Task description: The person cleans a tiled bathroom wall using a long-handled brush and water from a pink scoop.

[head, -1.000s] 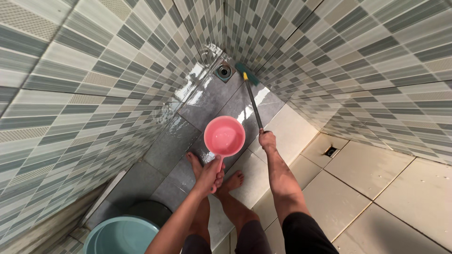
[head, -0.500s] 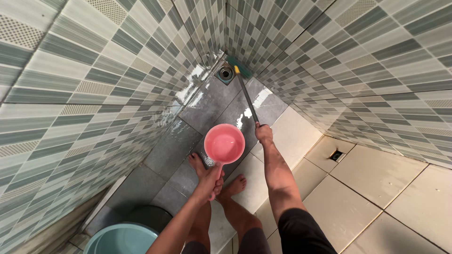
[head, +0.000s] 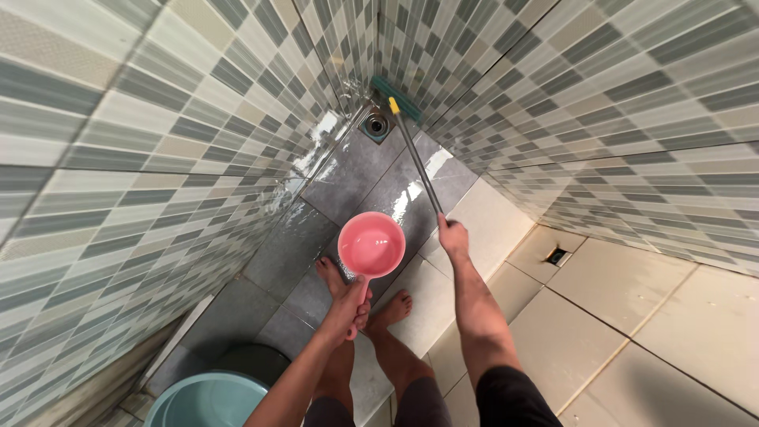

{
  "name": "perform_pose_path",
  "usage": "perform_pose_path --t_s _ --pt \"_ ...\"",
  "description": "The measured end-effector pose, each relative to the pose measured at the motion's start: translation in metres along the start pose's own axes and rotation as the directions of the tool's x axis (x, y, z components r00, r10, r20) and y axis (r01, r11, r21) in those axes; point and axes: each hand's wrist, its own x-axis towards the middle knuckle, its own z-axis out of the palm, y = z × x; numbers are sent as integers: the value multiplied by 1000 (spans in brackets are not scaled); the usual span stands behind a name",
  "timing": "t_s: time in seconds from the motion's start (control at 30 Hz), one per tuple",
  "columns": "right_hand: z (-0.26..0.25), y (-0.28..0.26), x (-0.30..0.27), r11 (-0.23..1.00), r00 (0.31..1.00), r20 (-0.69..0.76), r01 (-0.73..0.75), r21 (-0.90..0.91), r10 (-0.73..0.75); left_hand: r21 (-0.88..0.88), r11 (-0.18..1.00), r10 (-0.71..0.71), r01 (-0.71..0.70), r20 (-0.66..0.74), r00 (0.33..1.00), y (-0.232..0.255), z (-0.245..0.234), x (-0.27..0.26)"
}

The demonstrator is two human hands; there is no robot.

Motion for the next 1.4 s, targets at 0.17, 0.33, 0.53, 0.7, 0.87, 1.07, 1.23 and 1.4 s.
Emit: perform_pose_path --t_s 0.17,0.33,0.53,0.7,0.87,1.07,1.23,1.4 --pt "-66 26 -34 986 984 70 -162 -35 164 0 1000 -1 1 4 1000 -1 8 -24" --pt "-115 31 -91 993 1000 -11 -23 119 24 -11 1000 16 -15 35 999 11 27 -41" --pt "-137 5 -126 940 950 140 -299 162 278 -83 992 102 -96 67 993 19 52 -51" --pt "-127 8 -152 951 994 -18 -96 294 106 -50 997 55 -51 84 995 21 62 -59" --pt "-122 1 -132 981 997 -55 -44 186 55 -31 999 47 -44 105 993 20 68 -63" --pt "-158 -26 -148 975 996 -61 -47 216 62 -62 995 82 -74 132 988 17 72 -66" --pt "-145 -5 -167 973 993 -114 22 228 4 -111 990 97 -81 149 984 22 73 -74" --pt "-136 3 -168 915 951 86 -310 257 298 -107 993 71 -59 107 992 17 68 -80"
